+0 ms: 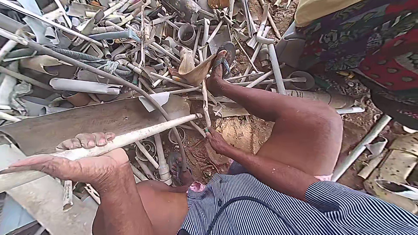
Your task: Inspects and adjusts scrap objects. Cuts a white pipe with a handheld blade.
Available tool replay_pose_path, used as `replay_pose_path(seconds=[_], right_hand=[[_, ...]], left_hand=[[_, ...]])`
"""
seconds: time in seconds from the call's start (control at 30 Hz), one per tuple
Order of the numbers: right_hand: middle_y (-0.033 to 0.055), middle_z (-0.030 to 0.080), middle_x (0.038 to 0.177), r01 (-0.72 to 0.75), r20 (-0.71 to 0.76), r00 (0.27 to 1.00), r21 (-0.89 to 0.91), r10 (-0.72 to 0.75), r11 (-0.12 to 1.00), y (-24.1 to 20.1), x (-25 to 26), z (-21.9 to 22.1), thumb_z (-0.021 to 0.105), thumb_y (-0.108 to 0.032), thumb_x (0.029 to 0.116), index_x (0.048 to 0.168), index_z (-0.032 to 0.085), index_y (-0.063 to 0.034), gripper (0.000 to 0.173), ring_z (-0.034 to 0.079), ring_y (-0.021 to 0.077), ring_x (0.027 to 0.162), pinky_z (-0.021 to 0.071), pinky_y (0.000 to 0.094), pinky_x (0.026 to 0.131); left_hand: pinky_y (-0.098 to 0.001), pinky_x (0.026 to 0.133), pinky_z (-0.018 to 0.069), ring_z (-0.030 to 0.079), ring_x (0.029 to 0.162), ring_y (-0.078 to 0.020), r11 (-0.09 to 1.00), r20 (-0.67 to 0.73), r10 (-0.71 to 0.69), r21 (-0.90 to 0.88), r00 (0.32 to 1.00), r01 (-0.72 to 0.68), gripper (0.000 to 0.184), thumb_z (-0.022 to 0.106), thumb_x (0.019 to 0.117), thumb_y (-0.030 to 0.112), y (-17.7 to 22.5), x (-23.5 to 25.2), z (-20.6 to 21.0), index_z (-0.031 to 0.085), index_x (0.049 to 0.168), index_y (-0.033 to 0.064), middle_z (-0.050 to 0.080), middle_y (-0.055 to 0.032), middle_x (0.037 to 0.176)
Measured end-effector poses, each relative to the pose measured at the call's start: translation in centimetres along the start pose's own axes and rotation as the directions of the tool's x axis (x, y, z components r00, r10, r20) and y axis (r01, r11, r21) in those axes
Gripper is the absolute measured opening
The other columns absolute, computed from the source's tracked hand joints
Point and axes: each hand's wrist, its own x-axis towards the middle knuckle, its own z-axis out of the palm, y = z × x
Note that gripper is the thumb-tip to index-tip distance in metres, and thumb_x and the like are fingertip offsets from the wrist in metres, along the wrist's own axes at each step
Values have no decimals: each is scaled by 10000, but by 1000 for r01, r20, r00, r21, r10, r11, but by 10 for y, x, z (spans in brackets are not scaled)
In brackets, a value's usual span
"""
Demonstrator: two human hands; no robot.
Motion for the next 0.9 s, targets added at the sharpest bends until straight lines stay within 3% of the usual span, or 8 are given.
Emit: replay_pose_path(seconds=[0.07, 0.2, 0.27, 0.4, 0.53, 0.63, 0.7, 0.9], right_hand=[[256, 608, 1346, 152, 19, 988, 23, -153, 988, -32, -26, 2, 288, -227, 1134, 1575, 357, -62, 476, 626, 369, 1205, 462, 521, 1045], [229, 682, 1133, 463, 35, 882, 118, -469, 879, -81, -61, 15, 342, -226, 1123, 1554, 404, -39, 474, 674, 325, 996, 515, 479, 919], [252, 685, 1138, 416, 3, 909, 79, -417, 906, -64, -48, 15, 347, -220, 1117, 1548, 418, -35, 475, 677, 362, 1017, 511, 512, 930], [283, 587, 1351, -45, 30, 998, -57, 47, 997, 3, 4, -6, 262, -225, 1139, 1571, 333, -45, 473, 614, 408, 1208, 457, 553, 1031], [261, 587, 1383, 159, 36, 987, 9, -159, 987, -36, -25, -1, 293, -220, 1134, 1578, 348, -41, 482, 604, 358, 1252, 444, 493, 1084], [250, 658, 1224, 383, 120, 915, 39, -384, 923, -86, -65, -2, 323, -234, 1134, 1597, 332, -61, 494, 657, 359, 1105, 490, 502, 991], [245, 671, 1212, 477, 86, 874, 26, -478, 878, -78, -59, 0, 342, -231, 1123, 1572, 382, -49, 486, 667, 366, 1099, 499, 516, 980], [270, 643, 1275, 179, 73, 983, -162, -169, 971, -47, -22, -9, 294, -257, 1139, 1599, 325, -77, 495, 639, 404, 1180, 459, 533, 1047]], left_hand=[[-308, 427, 500, 468, 402, -148, 1000, -9, -11, 1, 1000, 11, 694, 27, 1075, 557, 0, -1, 0, 423, 698, 128, 398, 14, 484], [-279, 411, 480, 462, 399, -135, 999, -11, -36, -9, 999, 36, 704, 32, 1069, 576, 2, -5, 0, 423, 694, 126, 399, 15, 491], [-288, 416, 480, 462, 401, -141, 999, 18, -25, -32, 1000, 26, 709, 40, 1068, 578, 2, -4, -5, 431, 689, 123, 402, 11, 490], [-290, 411, 471, 447, 392, -140, 998, 17, -24, -65, 1000, 25, 720, 43, 1067, 587, 2, -2, -9, 426, 679, 117, 391, 9, 478], [-278, 406, 470, 451, 400, -133, 998, 44, -18, -55, 999, 21, 714, 48, 1057, 610, 0, -3, -7, 425, 687, 130, 395, 17, 495], [-269, 392, 443, 438, 387, -129, 997, 97, -15, -73, 995, 23, 707, 64, 1061, 598, 0, -3, -7, 417, 664, 132, 384, 16, 482], [-271, 396, 438, 446, 391, -131, 994, 149, -11, -105, 989, 27, 693, 92, 1065, 587, 0, -4, -8, 422, 658, 133, 393, 15, 482], [-295, 398, 453, 431, 386, -139, 994, 106, -7, -104, 994, 18, 722, 49, 1055, 608, -4, 5, -18, 425, 662, 134, 379, 18, 477]])
